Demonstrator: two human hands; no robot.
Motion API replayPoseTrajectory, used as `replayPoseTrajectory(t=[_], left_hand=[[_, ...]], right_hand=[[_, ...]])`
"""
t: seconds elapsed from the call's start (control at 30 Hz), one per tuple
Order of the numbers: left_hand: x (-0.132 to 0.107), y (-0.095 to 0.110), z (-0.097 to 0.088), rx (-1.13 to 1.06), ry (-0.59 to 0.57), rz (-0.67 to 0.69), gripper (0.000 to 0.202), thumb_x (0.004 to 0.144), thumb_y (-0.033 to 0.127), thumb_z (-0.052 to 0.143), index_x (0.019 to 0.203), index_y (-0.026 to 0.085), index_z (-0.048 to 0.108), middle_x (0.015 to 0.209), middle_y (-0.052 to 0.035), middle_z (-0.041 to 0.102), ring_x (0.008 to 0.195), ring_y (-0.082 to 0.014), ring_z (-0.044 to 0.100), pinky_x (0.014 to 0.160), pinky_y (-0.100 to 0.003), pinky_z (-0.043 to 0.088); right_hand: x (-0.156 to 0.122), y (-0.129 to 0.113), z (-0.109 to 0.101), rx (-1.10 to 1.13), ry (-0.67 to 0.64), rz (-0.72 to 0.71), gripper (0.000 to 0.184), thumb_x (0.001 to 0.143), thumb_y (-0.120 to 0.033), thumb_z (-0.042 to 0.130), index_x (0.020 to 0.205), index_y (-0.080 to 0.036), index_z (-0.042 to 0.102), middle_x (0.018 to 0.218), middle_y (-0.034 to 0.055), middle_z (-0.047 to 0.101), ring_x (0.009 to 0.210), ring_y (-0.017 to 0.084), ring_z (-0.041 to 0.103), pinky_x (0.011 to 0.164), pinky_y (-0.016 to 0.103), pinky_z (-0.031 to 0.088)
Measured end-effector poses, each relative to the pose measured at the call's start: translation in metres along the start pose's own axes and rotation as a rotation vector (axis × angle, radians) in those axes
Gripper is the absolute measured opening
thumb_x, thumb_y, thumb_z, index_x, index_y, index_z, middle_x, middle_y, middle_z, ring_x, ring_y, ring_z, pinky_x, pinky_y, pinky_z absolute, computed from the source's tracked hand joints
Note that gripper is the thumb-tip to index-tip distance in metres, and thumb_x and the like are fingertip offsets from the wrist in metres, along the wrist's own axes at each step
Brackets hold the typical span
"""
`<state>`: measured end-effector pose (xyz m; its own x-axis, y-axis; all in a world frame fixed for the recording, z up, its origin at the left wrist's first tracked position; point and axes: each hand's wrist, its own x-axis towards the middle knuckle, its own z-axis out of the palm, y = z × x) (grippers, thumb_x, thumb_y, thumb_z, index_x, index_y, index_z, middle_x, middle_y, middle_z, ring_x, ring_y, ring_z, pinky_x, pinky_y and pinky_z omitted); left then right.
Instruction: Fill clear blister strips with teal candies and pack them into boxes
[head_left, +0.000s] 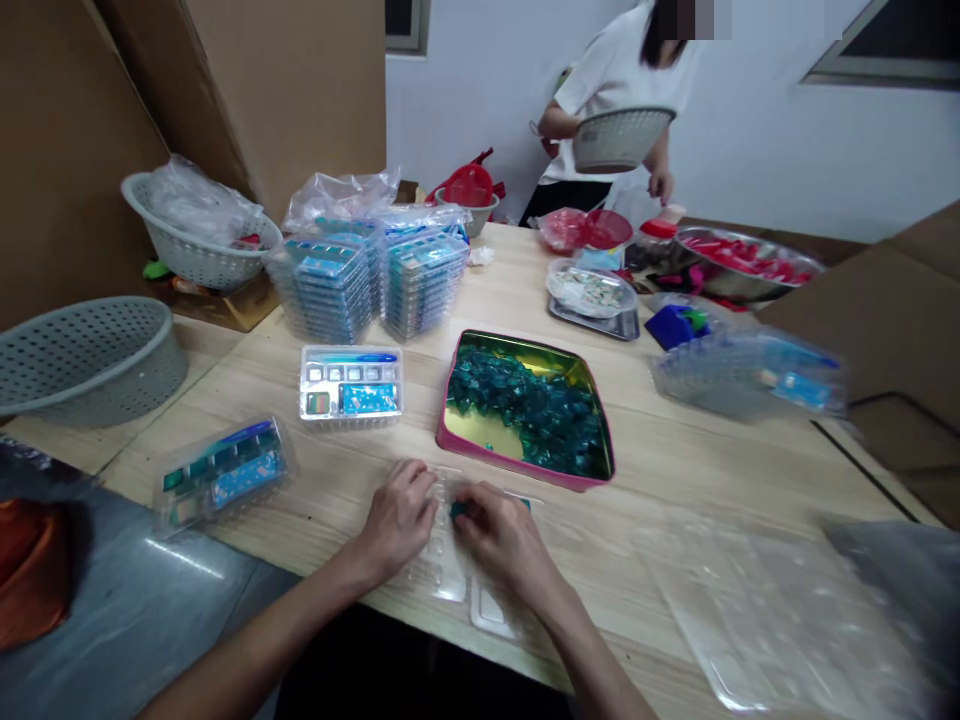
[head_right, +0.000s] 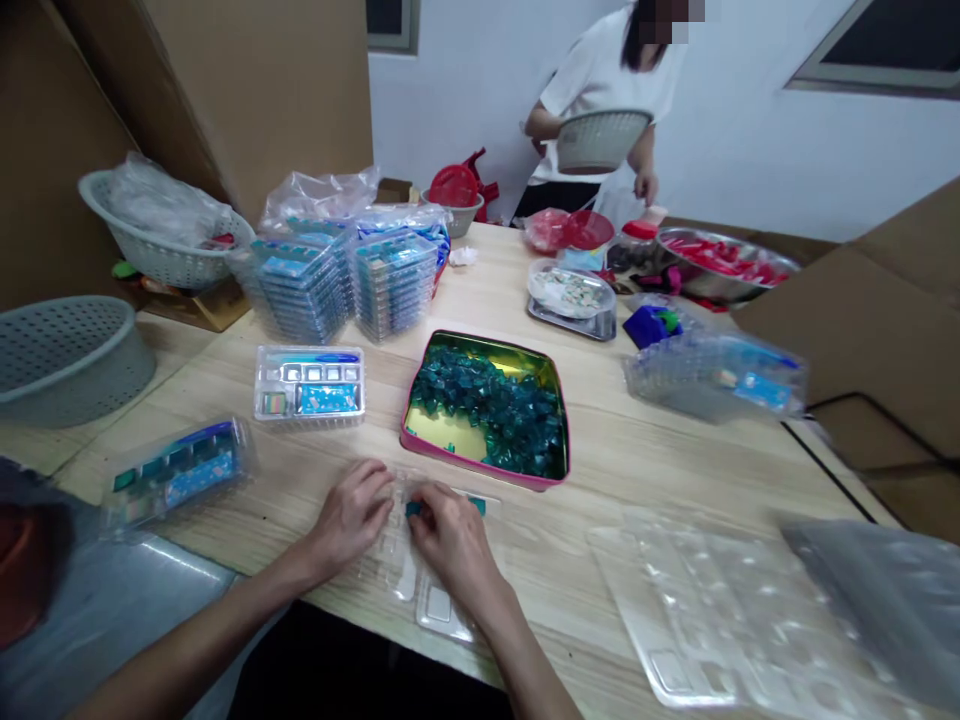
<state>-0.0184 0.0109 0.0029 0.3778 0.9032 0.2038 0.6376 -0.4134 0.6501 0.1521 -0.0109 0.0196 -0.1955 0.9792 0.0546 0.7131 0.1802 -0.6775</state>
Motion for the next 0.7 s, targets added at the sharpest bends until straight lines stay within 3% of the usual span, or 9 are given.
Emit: replayPoseTrajectory(t=[0.13,0.27,0.37,0.57,0.7], left_hand=[[-0.01,0.0,0.0,-0.025,-0.019,0.033,0.026,0.077,0.007,0.049,0.098,0.016,0.06,0.101,-0.0093,0.058,0.099,-0.0225,0.053,0.088,-0.038,0.047],[-0.018,0.003,-0.003,-0.048,-0.051,0.048,0.024,0.077,0.006,0.048,0.096,0.015,0.06,0.102,-0.0104,0.058,0.099,-0.023,0.052,0.088,-0.038,0.047],[-0.02,0.004,-0.003,-0.051,-0.072,0.051,0.021,0.075,0.005,0.05,0.09,0.016,0.06,0.099,-0.0095,0.058,0.097,-0.0232,0.052,0.085,-0.038,0.047],[-0.018,0.002,-0.004,-0.065,-0.079,0.061,0.02,0.072,0.003,0.051,0.086,0.016,0.059,0.097,-0.0089,0.058,0.096,-0.0232,0.051,0.084,-0.037,0.047],[-0.018,0.001,-0.005,-0.082,-0.081,0.079,0.018,0.074,0.004,0.05,0.083,0.017,0.058,0.096,-0.0078,0.057,0.094,-0.0226,0.051,0.082,-0.037,0.047]], right_hand=[[0.006,0.006,0.0,0.109,0.078,0.034,0.014,0.073,-0.012,0.054,0.085,-0.018,0.06,0.073,0.0016,0.062,0.063,0.015,0.058,0.06,0.025,0.045],[0.015,0.004,0.009,-0.061,0.172,-0.119,0.016,0.081,-0.011,0.047,0.086,-0.018,0.059,0.083,0.0064,0.061,0.076,0.019,0.058,0.068,0.029,0.046],[0.019,0.003,0.017,-0.109,0.167,-0.198,0.02,0.083,-0.009,0.042,0.088,-0.017,0.06,0.086,0.0088,0.06,0.08,0.021,0.057,0.071,0.032,0.046],[0.021,0.009,0.018,0.16,0.111,-0.152,0.024,0.083,-0.008,0.045,0.099,-0.018,0.06,0.09,0.0057,0.062,0.086,0.018,0.059,0.078,0.03,0.047],[0.026,0.007,0.018,0.159,0.114,-0.148,0.019,0.083,-0.01,0.047,0.085,-0.017,0.065,0.084,0.0063,0.06,0.08,0.018,0.058,0.071,0.029,0.047]])
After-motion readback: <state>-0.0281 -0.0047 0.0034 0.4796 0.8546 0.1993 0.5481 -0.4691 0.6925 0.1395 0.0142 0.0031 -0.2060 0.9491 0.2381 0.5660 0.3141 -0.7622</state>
